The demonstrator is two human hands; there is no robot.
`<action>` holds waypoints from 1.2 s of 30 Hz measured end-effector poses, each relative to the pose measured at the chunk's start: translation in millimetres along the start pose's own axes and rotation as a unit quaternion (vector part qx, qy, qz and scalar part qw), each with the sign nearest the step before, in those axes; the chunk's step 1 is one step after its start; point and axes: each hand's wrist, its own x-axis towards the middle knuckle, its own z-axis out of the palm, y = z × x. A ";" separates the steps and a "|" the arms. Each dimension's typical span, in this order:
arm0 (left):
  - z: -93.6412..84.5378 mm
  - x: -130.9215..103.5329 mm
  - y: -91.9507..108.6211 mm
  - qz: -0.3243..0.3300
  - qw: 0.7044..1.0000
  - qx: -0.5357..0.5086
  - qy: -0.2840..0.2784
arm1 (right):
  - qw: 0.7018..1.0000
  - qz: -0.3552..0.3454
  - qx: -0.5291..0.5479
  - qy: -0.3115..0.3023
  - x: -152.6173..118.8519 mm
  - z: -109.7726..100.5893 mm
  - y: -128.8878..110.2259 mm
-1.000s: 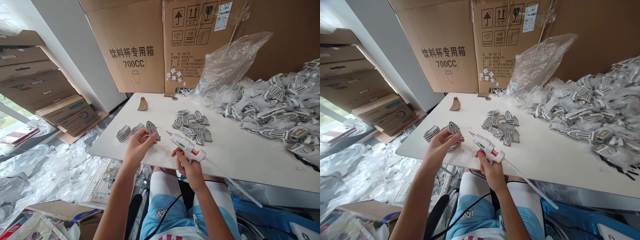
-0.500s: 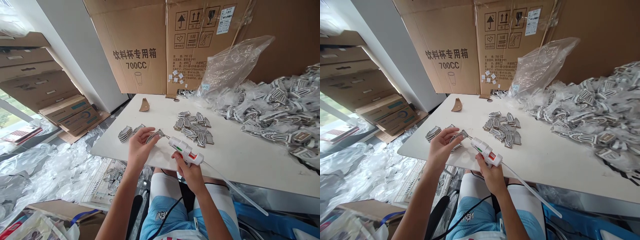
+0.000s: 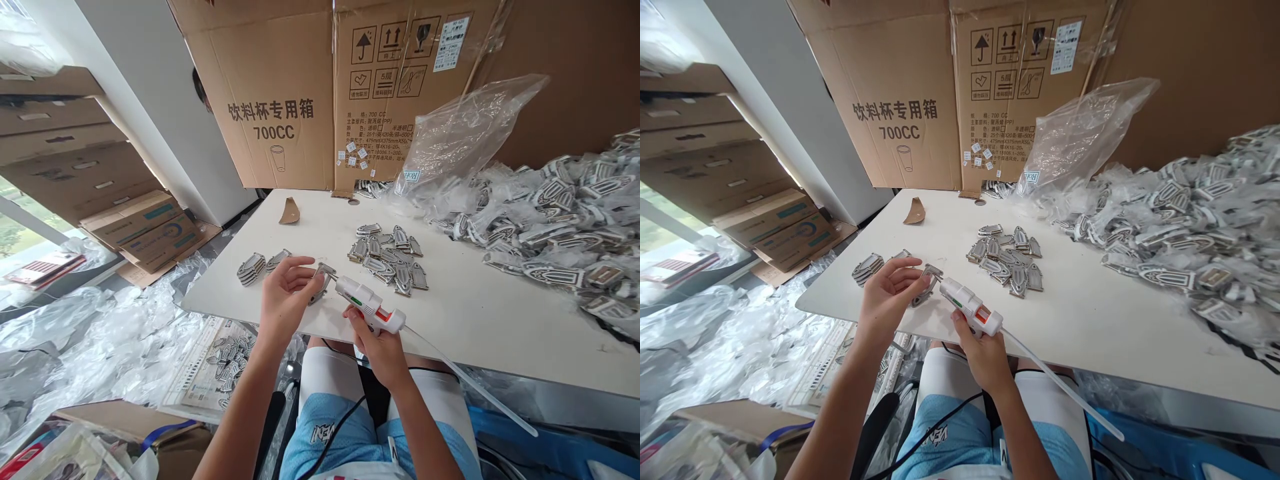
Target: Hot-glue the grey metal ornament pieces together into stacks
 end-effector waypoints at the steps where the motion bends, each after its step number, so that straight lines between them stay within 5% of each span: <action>1: -0.1 -0.2 0.0 0.000 1.000 -0.001 0.000 | 1.000 0.008 0.001 -0.011 -0.1 0.0 -0.8; 36: 2.0 -1.3 -5.4 0.049 0.998 0.033 0.028 | 0.999 0.033 -0.005 0.022 2.5 3.9 6.9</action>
